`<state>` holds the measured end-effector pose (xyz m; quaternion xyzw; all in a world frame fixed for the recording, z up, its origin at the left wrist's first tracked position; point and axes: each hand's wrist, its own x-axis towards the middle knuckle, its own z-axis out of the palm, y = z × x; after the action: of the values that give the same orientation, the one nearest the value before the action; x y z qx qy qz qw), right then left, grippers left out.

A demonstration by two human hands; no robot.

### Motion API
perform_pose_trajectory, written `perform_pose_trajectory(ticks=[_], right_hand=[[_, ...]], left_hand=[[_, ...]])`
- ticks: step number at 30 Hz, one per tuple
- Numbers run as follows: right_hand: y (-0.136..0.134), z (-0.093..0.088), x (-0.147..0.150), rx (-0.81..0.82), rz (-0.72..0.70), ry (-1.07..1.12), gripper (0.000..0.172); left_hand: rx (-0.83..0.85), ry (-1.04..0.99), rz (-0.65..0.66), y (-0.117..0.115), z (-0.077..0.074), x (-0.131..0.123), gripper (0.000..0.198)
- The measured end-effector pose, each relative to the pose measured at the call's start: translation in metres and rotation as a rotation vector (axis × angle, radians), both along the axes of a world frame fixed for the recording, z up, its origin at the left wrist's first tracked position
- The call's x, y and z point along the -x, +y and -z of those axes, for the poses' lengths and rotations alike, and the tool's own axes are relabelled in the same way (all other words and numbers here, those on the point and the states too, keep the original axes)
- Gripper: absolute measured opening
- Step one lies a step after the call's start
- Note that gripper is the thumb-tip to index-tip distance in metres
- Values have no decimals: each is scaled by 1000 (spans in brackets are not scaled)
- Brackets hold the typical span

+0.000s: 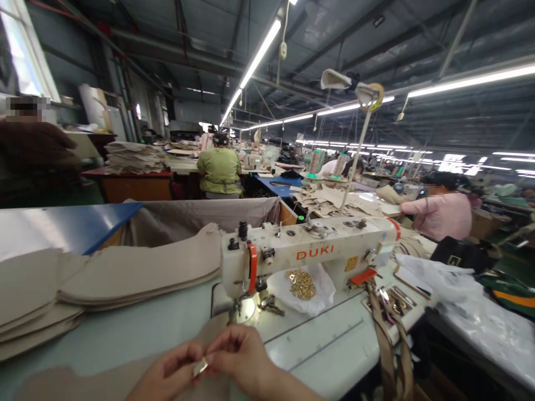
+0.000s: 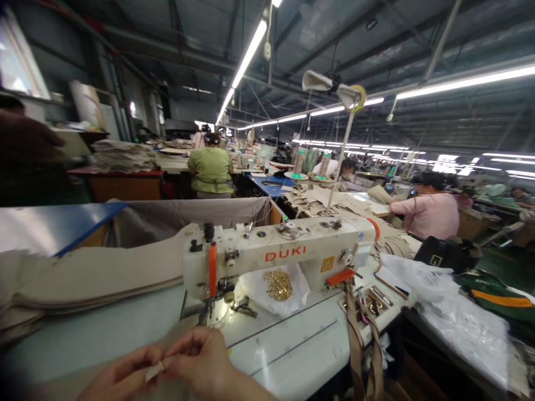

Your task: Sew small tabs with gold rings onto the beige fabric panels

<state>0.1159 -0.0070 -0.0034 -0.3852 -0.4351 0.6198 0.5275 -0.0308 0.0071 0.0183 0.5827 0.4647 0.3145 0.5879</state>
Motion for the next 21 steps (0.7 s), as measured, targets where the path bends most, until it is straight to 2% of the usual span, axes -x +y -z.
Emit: perform_pose_trajectory(ticks=[3,5,9,13,17,21], right_hand=[[-10,-8,-3,-40,-48,-62,44],[-16,-10,-6,-94,-49,-129,38],[-23,-6,-9,-238,-49,-264,24],[-24,0,-11,-227,-54,-313,24],[-25,-1,-12,-215,-68,-345,19],[-29,-8,-12,-310,-39,-457,4]], left_hand=[[-28,-6,54,-12,-14,-3,19],[-13,-18,59,-15,-15,-4,17],[-63,-42,40,-17,-5,-3,17],[-113,-45,0,-16,4,0,10],[-127,-76,-14,-15,6,1,8],[-181,-28,-48,-17,7,0,7]])
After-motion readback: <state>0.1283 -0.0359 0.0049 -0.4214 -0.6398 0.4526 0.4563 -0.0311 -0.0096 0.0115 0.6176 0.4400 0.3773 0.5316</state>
